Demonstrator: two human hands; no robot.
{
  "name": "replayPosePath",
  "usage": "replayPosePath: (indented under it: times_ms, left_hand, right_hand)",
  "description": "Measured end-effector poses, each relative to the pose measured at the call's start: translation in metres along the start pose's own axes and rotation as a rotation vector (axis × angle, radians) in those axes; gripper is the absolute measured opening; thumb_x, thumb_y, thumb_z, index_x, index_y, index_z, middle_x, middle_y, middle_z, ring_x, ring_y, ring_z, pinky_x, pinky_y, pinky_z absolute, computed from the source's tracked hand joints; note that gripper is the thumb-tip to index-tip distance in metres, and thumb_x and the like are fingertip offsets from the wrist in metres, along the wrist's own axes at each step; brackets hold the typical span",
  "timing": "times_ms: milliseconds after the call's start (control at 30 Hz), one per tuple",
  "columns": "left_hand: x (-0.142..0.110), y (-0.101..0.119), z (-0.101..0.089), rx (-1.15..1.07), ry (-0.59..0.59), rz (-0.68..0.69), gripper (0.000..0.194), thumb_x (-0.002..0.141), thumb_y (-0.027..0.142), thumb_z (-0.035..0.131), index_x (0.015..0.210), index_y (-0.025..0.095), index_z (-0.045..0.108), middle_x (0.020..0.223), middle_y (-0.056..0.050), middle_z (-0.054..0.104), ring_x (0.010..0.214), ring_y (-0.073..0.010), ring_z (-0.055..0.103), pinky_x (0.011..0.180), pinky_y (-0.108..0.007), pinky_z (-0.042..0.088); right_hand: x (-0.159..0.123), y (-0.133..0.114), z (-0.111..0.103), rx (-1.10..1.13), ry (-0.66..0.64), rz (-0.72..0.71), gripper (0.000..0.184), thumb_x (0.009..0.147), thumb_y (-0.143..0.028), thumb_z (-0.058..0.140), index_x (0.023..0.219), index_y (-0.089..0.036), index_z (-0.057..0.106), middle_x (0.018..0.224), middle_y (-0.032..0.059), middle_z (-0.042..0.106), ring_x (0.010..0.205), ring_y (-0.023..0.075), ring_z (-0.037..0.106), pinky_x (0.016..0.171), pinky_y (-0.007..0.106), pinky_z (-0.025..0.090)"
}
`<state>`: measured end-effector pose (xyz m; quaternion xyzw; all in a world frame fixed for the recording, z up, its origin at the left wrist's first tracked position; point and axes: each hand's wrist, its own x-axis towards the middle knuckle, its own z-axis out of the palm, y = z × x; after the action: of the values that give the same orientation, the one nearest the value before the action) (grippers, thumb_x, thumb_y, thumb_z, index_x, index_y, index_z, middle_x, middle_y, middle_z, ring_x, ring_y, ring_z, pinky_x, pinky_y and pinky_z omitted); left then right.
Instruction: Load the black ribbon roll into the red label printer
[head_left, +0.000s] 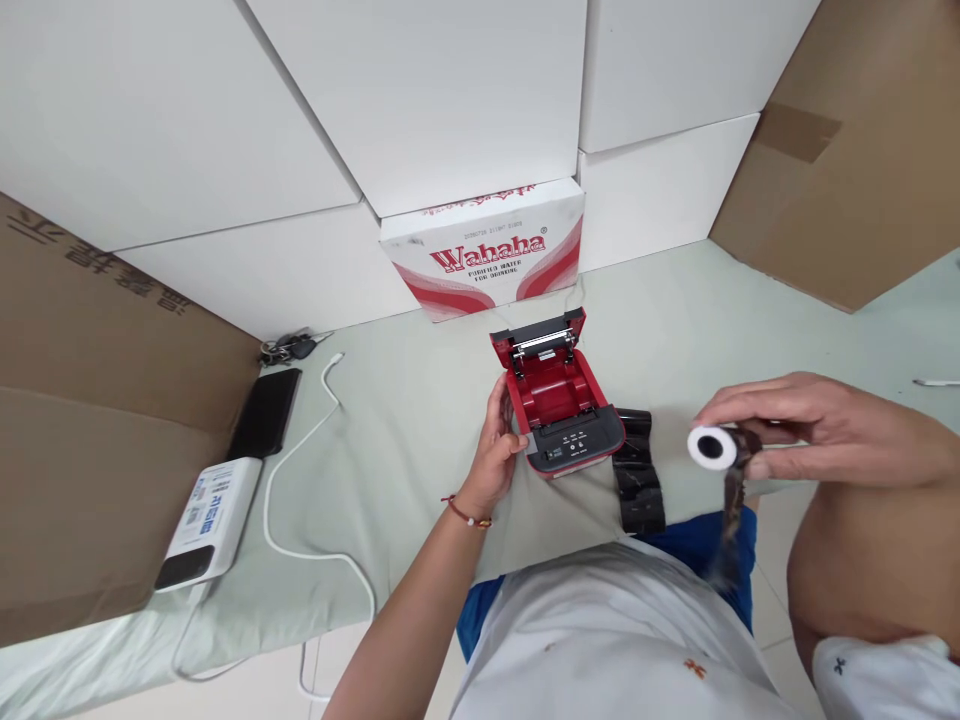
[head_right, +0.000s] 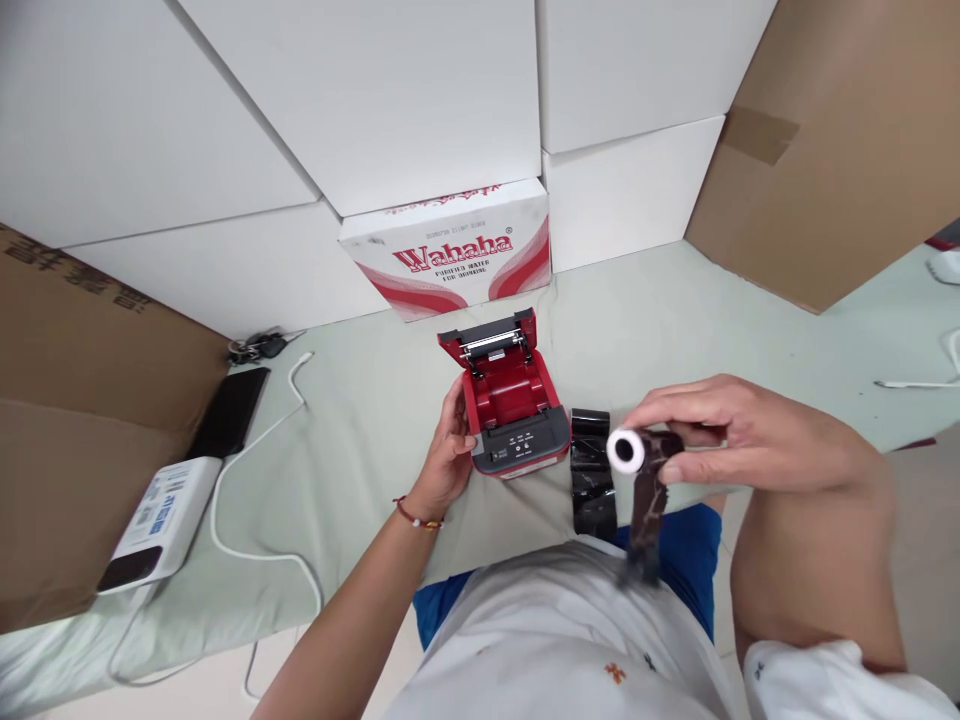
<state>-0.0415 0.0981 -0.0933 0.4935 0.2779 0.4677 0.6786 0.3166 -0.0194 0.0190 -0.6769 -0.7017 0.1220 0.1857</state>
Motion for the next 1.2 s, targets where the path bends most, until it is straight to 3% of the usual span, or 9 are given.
replayPosePath:
  times_ms: [233,367,467,567,733,933,1033,1133,1200]
  left_hand:
    - [-0.002,-0.002,0.003,0.042,-0.014,0.05,0.101,0.081,0.051,0.085,0.17,0.04,0.04,0.184,-0.003,0.035,0.173,-0.0374,0.026,0.141,-0.056,0.028]
    - [-0.01,0.001,0.006,0.249,0.004,0.23,0.088,0.096,0.059,0.072,0.174,0.042,0.033,0.187,-0.002,0.026,0.176,-0.0357,0.02,0.143,-0.056,0.021]
    - [-0.017,0.008,0.006,0.594,0.033,0.489,0.083,0.102,0.057,0.066,0.175,0.04,0.032,0.186,-0.007,0.025,0.176,-0.0384,0.016,0.143,-0.062,0.014]
    - [-0.024,0.014,0.009,0.835,0.005,0.733,0.075,0.102,0.052,0.066,0.172,0.038,0.042,0.177,-0.011,0.038,0.171,-0.0424,0.026,0.139,-0.068,0.018]
    - [-0.029,0.016,0.017,1.103,-0.021,0.847,0.062,0.099,0.045,0.067,0.16,0.039,0.06,0.144,-0.01,0.067,0.151,-0.0396,0.051,0.133,-0.065,0.031]
    - [-0.029,0.017,0.023,1.174,0.044,0.976,0.056,0.094,0.035,0.067,0.15,0.037,0.069,0.12,-0.01,0.072,0.131,-0.0354,0.062,0.118,-0.059,0.05]
    - [-0.031,0.019,0.026,1.188,0.059,0.999,0.052,0.093,0.031,0.068,0.145,0.036,0.072,0.115,-0.01,0.071,0.126,-0.0341,0.062,0.113,-0.057,0.053]
    - [-0.034,0.021,0.028,1.184,0.048,1.048,0.051,0.092,0.026,0.069,0.142,0.032,0.074,0.11,-0.01,0.07,0.123,-0.032,0.062,0.111,-0.053,0.054]
    - [-0.036,0.022,0.03,1.193,0.038,1.072,0.051,0.091,0.023,0.068,0.141,0.033,0.074,0.106,-0.009,0.069,0.121,-0.0306,0.063,0.11,-0.051,0.054]
  right_hand:
    - [0.079,-0.102,0.009,0.096,-0.142,-0.218,0.042,0.095,-0.037,0.076,0.136,-0.031,0.077,0.124,0.0046,0.084,0.112,0.0283,0.078,0.098,0.037,0.058]
    - [0.106,-0.135,0.025,-0.095,-0.277,-0.164,0.038,0.101,-0.026,0.064,0.138,-0.027,0.075,0.138,0.0087,0.08,0.119,0.0317,0.077,0.095,0.039,0.058]
    - [0.112,-0.148,0.037,-0.238,-0.297,-0.096,0.037,0.103,-0.024,0.061,0.137,-0.024,0.074,0.139,0.014,0.079,0.117,0.035,0.079,0.089,0.041,0.059]
    - [0.116,-0.153,0.044,-0.252,-0.3,-0.093,0.033,0.101,-0.021,0.061,0.131,-0.023,0.076,0.133,0.0153,0.081,0.112,0.0337,0.08,0.086,0.039,0.058]
    - [0.124,-0.15,0.05,-0.234,-0.29,-0.11,0.036,0.099,-0.02,0.062,0.131,-0.029,0.077,0.13,0.0103,0.083,0.112,0.0308,0.08,0.085,0.036,0.058]
    - [0.123,-0.142,0.053,-0.107,-0.256,-0.167,0.042,0.101,-0.023,0.063,0.141,-0.028,0.075,0.143,0.0095,0.08,0.125,0.032,0.077,0.099,0.041,0.06]
    - [0.114,-0.134,0.051,0.285,-0.108,-0.264,0.029,0.103,-0.027,0.062,0.125,-0.025,0.082,0.125,0.0048,0.086,0.113,0.0233,0.081,0.099,0.034,0.06]
    - [0.109,-0.12,0.051,0.565,0.303,-0.147,0.029,0.108,-0.041,0.058,0.112,-0.024,0.082,0.098,0.0025,0.087,0.089,0.0197,0.08,0.089,0.032,0.061]
    - [0.112,-0.111,0.054,0.572,0.542,-0.029,0.036,0.109,-0.05,0.056,0.12,-0.024,0.079,0.105,0.0055,0.087,0.09,0.0214,0.078,0.089,0.035,0.061]
